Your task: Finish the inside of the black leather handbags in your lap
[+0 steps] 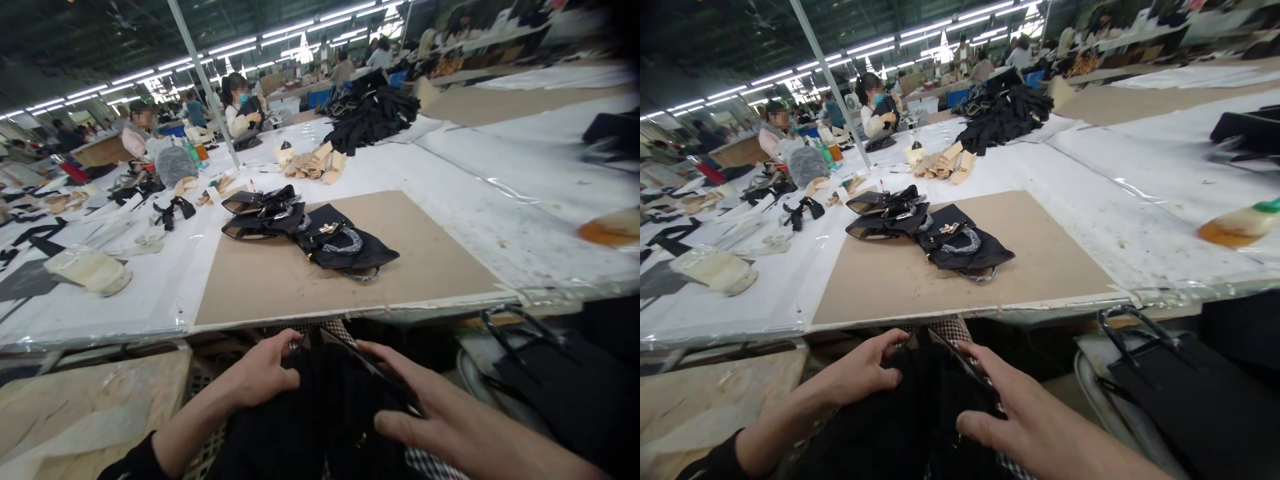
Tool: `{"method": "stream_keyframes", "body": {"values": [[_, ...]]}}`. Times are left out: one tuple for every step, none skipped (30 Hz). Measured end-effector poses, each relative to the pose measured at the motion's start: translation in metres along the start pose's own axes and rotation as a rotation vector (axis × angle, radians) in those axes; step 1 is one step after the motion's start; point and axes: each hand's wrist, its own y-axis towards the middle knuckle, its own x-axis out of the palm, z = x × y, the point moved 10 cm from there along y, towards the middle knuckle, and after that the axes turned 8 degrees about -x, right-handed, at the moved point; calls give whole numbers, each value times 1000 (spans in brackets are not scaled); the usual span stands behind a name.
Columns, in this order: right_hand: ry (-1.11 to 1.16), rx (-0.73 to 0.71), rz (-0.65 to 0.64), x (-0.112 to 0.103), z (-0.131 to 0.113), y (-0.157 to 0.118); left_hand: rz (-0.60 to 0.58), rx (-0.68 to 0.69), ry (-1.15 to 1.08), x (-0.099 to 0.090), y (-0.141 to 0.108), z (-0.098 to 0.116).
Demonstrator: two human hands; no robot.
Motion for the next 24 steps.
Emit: {"method": "stream_keyframes", "body": {"values": [[-11,12,56,2,7,-3,-44,3,-33,6,4,4],[-23,15,103,3,13,-3,-78,7,-47,11,9,8],[-34,12,138,3,19,-2,-92,10,-36,13,12,12],[-41,6,159,2,23,0,-83,13,-2,13,15,15],[-42,2,166,-1,27,1,-61,16,45,10,16,18],[-26,0,165,-5,30,1,-40,12,88,6,14,20],[12,3,155,-11,32,0,-34,1,114,1,10,21],[69,15,131,-16,34,-3,-45,-15,120,-4,4,21],[140,36,95,-20,35,-5,-70,-31,116,-8,-4,21],[213,58,48,-23,35,-8,-110,-42,121,-11,-12,22],[270,73,-2,-24,34,-11,-146,-43,151,-13,-21,23],[298,74,-48,-25,31,-12,-170,-32,207,-16,-28,25],[301,58,-89,-25,28,-11,-187,-10,279,-17,-34,27],[290,27,-126,-23,24,-8,-198,20,356,-18,-37,29],[281,-12,-161,-20,21,-4,-207,56,424,-16,-38,30],[289,-46,-195,-15,18,0,-213,94,470,-14,-38,31],[316,-72,-223,-9,17,4,-214,130,488,-12,-36,32],[357,-87,-244,-4,18,8,-213,159,481,-9,-33,32],[396,-94,-255,1,20,11,-213,168,446,-6,-29,32],[423,-94,-254,3,22,14,-216,154,384,-3,-26,29],[428,-90,-243,4,26,16,-223,122,310,-1,-22,26],[409,-89,-228,4,29,17,-230,81,238,1,-18,23],[373,-94,-212,2,31,18,-234,43,177,3,-15,20],[336,-96,-193,0,34,18,-231,15,132,4,-12,18]]}}
